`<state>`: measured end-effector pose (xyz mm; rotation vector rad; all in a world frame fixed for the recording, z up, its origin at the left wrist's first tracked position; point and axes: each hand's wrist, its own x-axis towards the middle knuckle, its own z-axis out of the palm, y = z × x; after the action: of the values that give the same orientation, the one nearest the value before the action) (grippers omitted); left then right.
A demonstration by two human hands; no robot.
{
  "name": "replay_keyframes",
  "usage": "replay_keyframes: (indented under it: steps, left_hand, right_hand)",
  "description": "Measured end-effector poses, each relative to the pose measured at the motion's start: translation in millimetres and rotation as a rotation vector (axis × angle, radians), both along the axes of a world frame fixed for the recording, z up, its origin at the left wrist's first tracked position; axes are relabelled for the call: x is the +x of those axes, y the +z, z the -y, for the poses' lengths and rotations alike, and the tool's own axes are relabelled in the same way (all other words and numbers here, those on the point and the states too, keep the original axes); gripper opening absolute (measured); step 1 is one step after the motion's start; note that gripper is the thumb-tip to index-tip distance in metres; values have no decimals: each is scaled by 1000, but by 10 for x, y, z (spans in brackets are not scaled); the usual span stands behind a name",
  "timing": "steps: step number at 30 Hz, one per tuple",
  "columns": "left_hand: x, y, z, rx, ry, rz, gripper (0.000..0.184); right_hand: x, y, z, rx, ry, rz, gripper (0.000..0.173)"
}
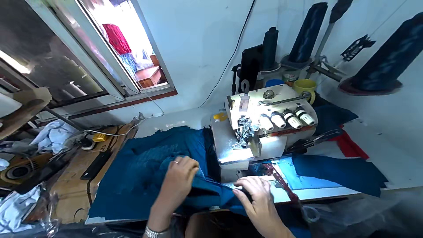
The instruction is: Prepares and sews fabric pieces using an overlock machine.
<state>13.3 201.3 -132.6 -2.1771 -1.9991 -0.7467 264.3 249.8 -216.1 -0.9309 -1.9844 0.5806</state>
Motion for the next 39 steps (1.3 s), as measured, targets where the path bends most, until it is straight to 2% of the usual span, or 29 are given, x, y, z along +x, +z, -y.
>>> replay_keyframes:
  steps: [4, 10, 14, 16, 18, 20, 22, 24, 26, 29, 32, 34, 37, 39]
  left_hand:
    - [-421, -35, 48, -200, 66, -15, 12]
    - [-470, -129, 109, -248, 99, -32, 10]
    - [-561, 120, 276, 12, -58, 93, 15]
    - [-525, 441, 446, 116, -143, 186, 23]
    - [-415, 749, 592, 163, -199, 223, 22]
    - [-298, 977, 710, 147, -232, 217, 19]
    - [-231, 1190, 831, 142, -224, 204, 19]
    - [-232, 1447, 957, 172, -225, 232, 15]
    - [-289, 1681, 1094, 181, -254, 306, 12]
    - [-424, 1853, 1250, 16, -440, 450, 10]
    - [-537, 1848, 1218, -101, -622, 535, 12]
    - [-548, 1812, 1030, -65, -506, 407, 13]
    - [-496, 1761, 563, 87, 25, 15, 9]
    - [-589, 1788, 351, 234, 261, -84, 14]
  right_hand:
    - [-104, -80, 77, -75, 75, 43, 33]
    - [-110, -32, 130, -190, 174, 24, 20]
    - [-50, 141, 22, -216, 286, -133, 24]
    - [14, 333, -78, -211, 379, -225, 23]
    - [106, 648, -170, -260, 436, -329, 20]
    - [223, 1023, -222, -278, 392, -436, 15]
    - [303, 1336, -226, -185, 319, -476, 13]
    - [320, 1512, -190, -49, 352, -372, 16]
    - [374, 1631, -179, 29, 503, -196, 20]
    - [586, 1972, -217, 94, 595, -225, 18]
    - [729, 2221, -232, 3, 631, -346, 22]
    - [660, 2289, -225, -151, 539, -329, 28]
    - [349, 2375, -337, -453, 323, -342, 32]
    - [164, 2499, -361, -541, 288, -490, 29]
